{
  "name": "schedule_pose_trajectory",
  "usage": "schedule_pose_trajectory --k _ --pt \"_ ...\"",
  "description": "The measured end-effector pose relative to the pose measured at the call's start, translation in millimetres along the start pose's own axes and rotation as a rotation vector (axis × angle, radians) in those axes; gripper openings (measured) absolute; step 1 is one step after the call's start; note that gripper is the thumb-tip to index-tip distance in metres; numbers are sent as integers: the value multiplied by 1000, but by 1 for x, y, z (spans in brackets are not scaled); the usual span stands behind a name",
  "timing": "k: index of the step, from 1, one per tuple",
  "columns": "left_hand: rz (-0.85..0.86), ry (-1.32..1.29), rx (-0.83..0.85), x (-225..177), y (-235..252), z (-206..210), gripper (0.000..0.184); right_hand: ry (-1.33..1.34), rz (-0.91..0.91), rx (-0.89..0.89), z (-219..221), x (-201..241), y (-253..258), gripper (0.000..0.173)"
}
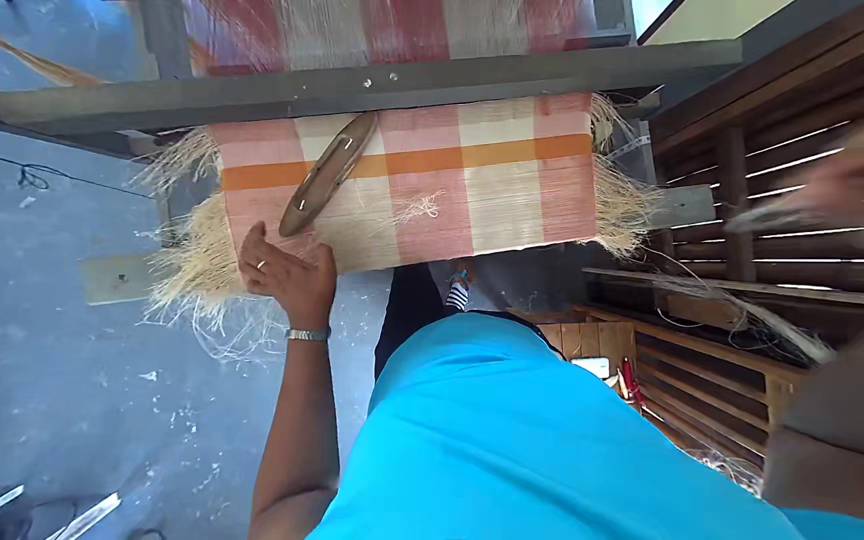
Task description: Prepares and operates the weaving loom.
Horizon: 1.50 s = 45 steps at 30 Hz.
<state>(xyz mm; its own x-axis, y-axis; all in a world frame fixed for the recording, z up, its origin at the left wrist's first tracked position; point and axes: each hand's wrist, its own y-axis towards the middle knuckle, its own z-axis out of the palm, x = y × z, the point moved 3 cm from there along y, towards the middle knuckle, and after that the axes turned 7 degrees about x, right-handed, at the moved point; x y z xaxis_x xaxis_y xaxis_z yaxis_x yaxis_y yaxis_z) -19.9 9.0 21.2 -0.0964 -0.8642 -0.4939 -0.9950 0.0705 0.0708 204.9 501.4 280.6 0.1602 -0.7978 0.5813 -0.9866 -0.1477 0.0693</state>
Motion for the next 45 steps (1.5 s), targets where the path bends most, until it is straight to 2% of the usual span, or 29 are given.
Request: schedule_pose_trajectory --k 3,5,6,8,10,12,17,19,21,24,26,32,45 --pt "188 -274 105 -65 -35 -19 66 232 -23 173 124 20 82 15" --pt "325 -649 287 -103 -54 -17 49 407 -120 227 194 26 124 15" --pt "338 -834 405 -116 -61 -13 46 486 -154 214 221 30 141 15" --pt "237 -1089 532 -118 -69 -5 37 606 -183 157 260 39 171 16" --pt "98 -1181 526 -103 -70 -3 27 657 -157 114 281 48 193 15" --pt "38 -1111 451 -85 -67 -7 20 695 -163 141 296 55 207 14" --pt "18 -967 264 -55 -51 -25 8 775 -203 276 323 72 242 15" --pt "24 -863 173 -38 -28 -28 14 615 -242 291 328 74 269 20" --pt "1 -708 133 -12 4 -25 26 313 -267 278 333 63 307 31" --pt "-81 -481 206 12 48 -20 30 -100 -260 322 349 31 357 53" --pt "-113 -413 281 16 71 -14 27 -244 -227 382 356 16 369 61" --pt "-186 -290 467 24 102 4 24 -283 -223 325 363 9 357 51" --pt "-112 -255 562 28 125 4 21 -349 -163 292 365 16 342 49"
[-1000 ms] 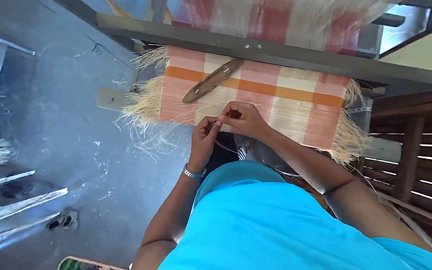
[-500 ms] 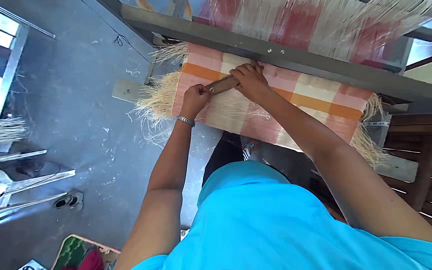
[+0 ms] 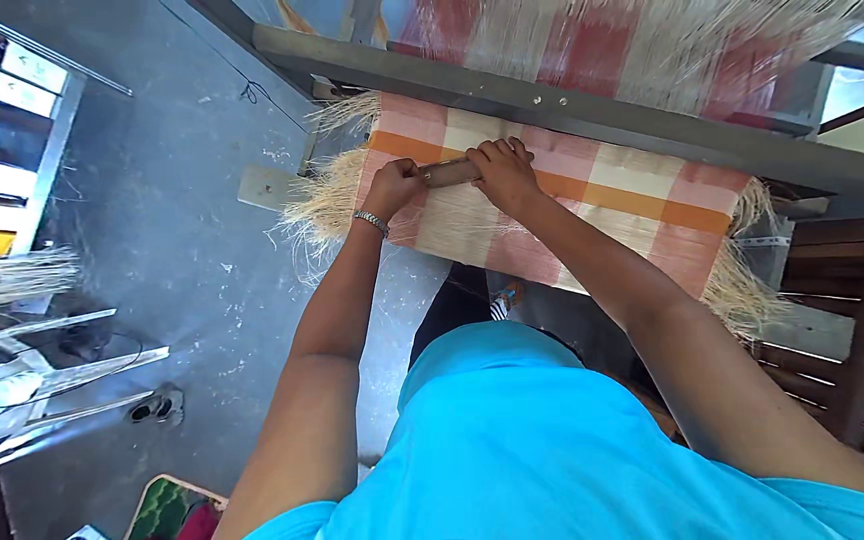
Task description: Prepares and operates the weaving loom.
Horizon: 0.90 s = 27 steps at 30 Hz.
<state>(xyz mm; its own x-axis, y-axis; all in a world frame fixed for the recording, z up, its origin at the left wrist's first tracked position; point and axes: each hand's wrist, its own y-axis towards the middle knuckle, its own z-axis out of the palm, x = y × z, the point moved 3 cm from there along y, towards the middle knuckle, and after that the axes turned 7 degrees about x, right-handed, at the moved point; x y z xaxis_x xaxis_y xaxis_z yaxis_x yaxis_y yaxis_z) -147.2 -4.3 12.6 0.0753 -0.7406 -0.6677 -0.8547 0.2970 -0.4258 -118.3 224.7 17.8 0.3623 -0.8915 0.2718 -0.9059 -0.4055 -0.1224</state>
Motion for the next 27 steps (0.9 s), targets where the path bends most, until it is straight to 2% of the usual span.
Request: schedule_pose_trajectory --k 4,8,9,11,15,20,22,25,27 --pt "-68 59 34 -5 6 -2 22 -19 6 9 0 3 -2 49" --pt "-162 226 35 -15 2 -5 35 -12 16 52 -8 10 -9 49" --pt "-155 267 31 -18 -3 -6 36 11 20 73 -16 11 -15 49" --pt "-23 272 -30 -22 -17 -8 33 101 32 140 -35 10 -30 50" --pt "365 -7 -190 -32 -54 -5 23 433 -7 182 -65 -9 -74 53" --pt "627 -555 -323 -46 -78 27 37 773 -53 30 -61 -22 -110 52" --pt "613 -711 -356 -54 -81 43 36 751 -26 -49 -54 -24 -116 53" --pt "423 -760 -328 -63 -92 63 38 544 -3 -142 -52 -24 -123 52" --pt "377 -798 -290 -66 -96 63 31 438 -25 -187 -54 -26 -131 56"
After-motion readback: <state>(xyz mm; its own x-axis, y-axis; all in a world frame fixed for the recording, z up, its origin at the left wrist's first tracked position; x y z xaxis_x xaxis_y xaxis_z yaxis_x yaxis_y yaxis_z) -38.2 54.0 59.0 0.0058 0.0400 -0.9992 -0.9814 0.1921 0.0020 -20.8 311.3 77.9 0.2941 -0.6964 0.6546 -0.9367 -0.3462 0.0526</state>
